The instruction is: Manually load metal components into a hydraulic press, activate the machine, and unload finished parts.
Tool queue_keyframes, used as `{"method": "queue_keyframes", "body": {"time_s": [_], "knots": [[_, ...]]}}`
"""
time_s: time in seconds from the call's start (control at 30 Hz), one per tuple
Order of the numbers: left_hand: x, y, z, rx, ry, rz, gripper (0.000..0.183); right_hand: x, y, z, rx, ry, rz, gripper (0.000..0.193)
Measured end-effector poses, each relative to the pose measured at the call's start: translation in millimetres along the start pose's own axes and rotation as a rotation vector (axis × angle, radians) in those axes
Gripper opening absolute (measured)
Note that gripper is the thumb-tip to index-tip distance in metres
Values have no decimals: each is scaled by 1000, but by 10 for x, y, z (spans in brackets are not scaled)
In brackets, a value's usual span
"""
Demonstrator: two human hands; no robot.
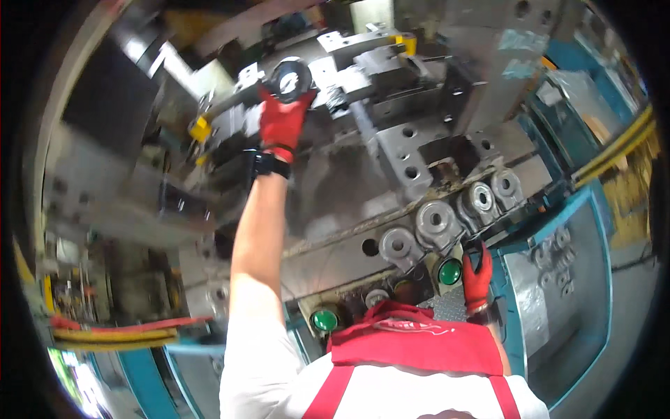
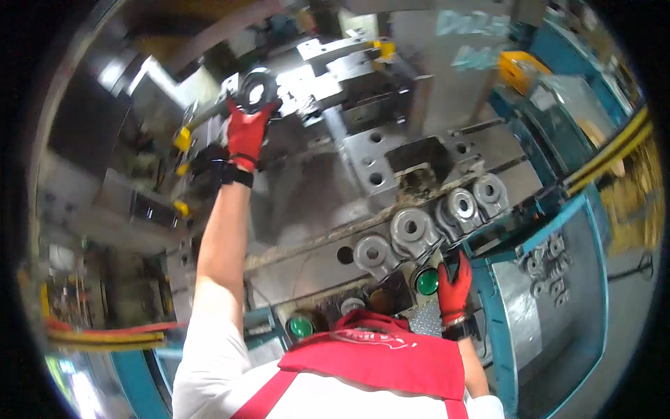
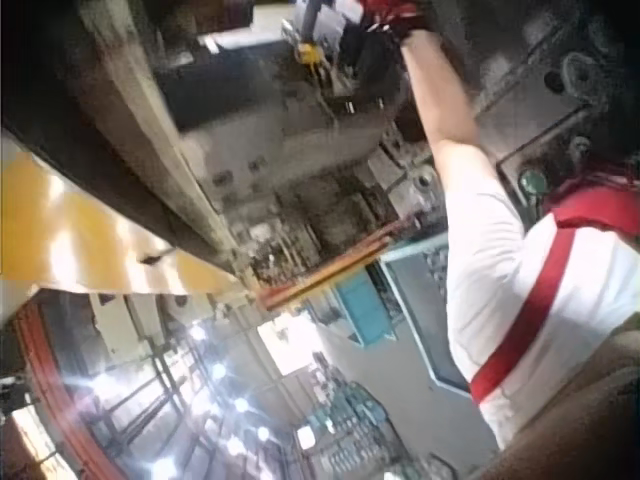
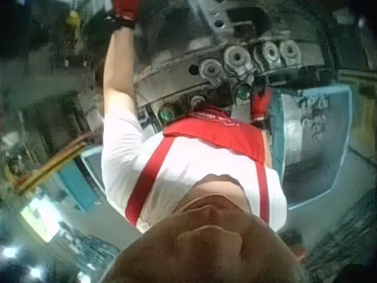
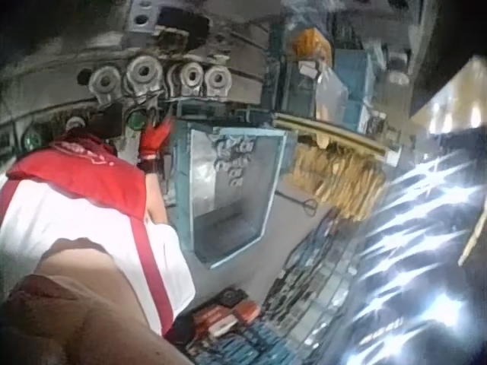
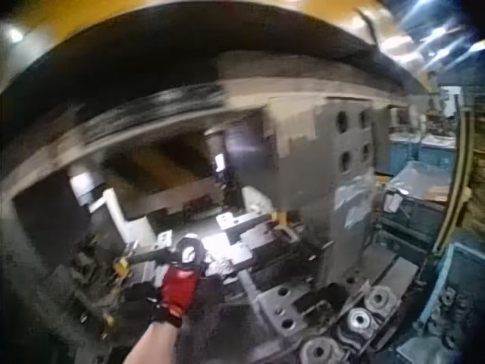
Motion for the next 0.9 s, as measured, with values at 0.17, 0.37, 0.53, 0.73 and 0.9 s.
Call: {"method": "queue_keyframes", "body": {"time_s": [0.17, 0.37, 0.53, 0.73, 0.9], "knots": [[746, -1566, -248, -275, -248, -5, 108, -416, 471, 290, 380, -448, 188, 85], [1203, -3108, 352, 179, -267, 187, 110, -762, 674, 296, 411, -792, 368, 111], [1546, -3719, 1354, 481, 222, 79, 110, -867, 740, 369, 354, -790, 456, 112], [1871, -3419, 2064, 479, 487, 1, 109, -738, 743, 417, 339, -494, 440, 111], [1714, -3352, 2705, 566, 674, 107, 110, -753, 610, 465, 395, -582, 371, 105]]}}
Point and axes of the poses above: each hand's wrist, its own y-axis towards the middle knuckle, its own x-axis out of the back of the hand, z = x × y, the point moved 7 cm from there along y, towards the middle knuckle, and after that the axes turned 3 degrees about -x, right-handed, at the moved point
